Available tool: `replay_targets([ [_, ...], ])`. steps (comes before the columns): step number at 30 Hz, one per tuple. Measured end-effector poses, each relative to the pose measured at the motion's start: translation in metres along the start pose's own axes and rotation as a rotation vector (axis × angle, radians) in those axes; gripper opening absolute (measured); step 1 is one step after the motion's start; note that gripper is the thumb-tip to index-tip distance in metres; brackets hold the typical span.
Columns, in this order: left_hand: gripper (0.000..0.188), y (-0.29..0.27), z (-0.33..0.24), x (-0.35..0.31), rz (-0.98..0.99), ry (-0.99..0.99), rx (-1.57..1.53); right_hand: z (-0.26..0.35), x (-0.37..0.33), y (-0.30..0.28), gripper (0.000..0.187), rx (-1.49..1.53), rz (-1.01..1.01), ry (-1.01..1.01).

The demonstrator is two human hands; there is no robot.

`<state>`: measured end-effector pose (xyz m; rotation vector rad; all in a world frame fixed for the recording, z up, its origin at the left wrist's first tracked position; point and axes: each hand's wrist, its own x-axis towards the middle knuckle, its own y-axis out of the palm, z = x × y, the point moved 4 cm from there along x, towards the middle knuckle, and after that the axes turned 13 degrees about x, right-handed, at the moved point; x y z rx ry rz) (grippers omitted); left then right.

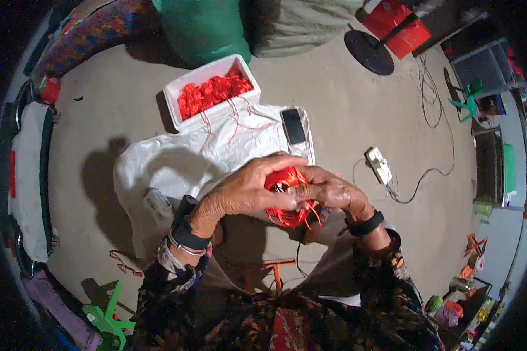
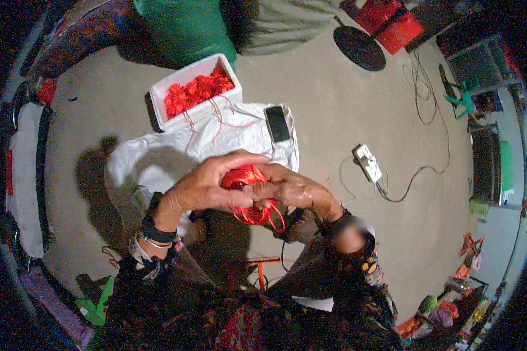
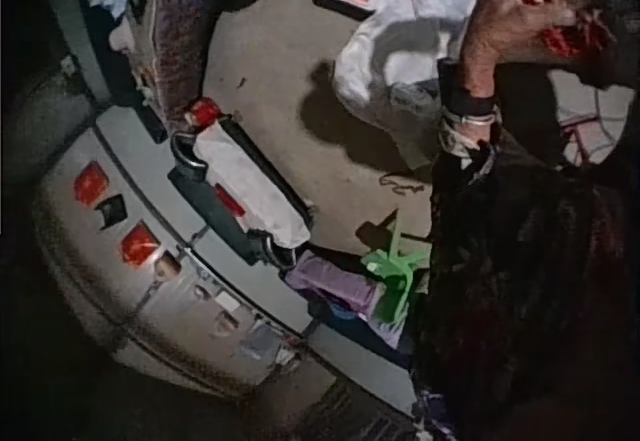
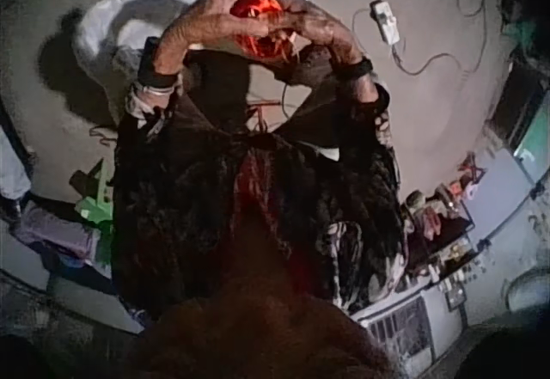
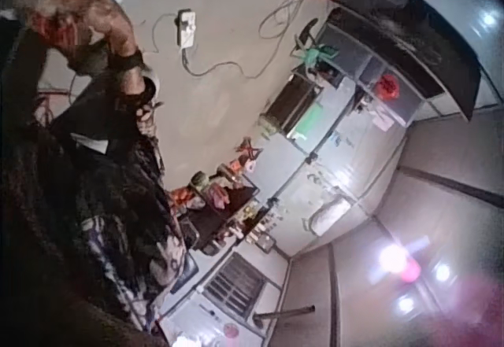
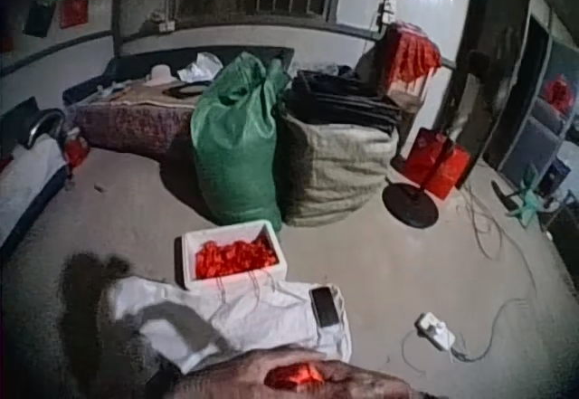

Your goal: Winding a red ribbon around a plastic bottle to secure items inside.

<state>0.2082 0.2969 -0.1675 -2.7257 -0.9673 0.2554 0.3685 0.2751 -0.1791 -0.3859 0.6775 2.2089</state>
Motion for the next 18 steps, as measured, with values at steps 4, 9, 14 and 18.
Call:
replay_targets([
  [4, 0.066, 0.003, 0.004, 0.0, -0.047, -0.074, -0.043, -0.002, 0.001, 0.001, 0.025, 0.035, 0.1, 0.022],
  [9, 0.056, 0.004, 0.0, 0.003, 0.064, -0.067, -0.041, -0.005, -0.007, 0.001, 0.025, 0.235, 0.166, -0.003],
  [14, 0.037, 0.014, 0.021, 0.003, -0.008, -0.181, -0.153, 0.0, -0.013, 0.004, 0.03, 0.261, 0.13, -0.041],
  [18, 0.04, 0.016, 0.029, 0.008, 0.087, -0.376, 0.009, -0.019, -0.008, -0.01, 0.029, 0.382, 0.052, -0.037],
])
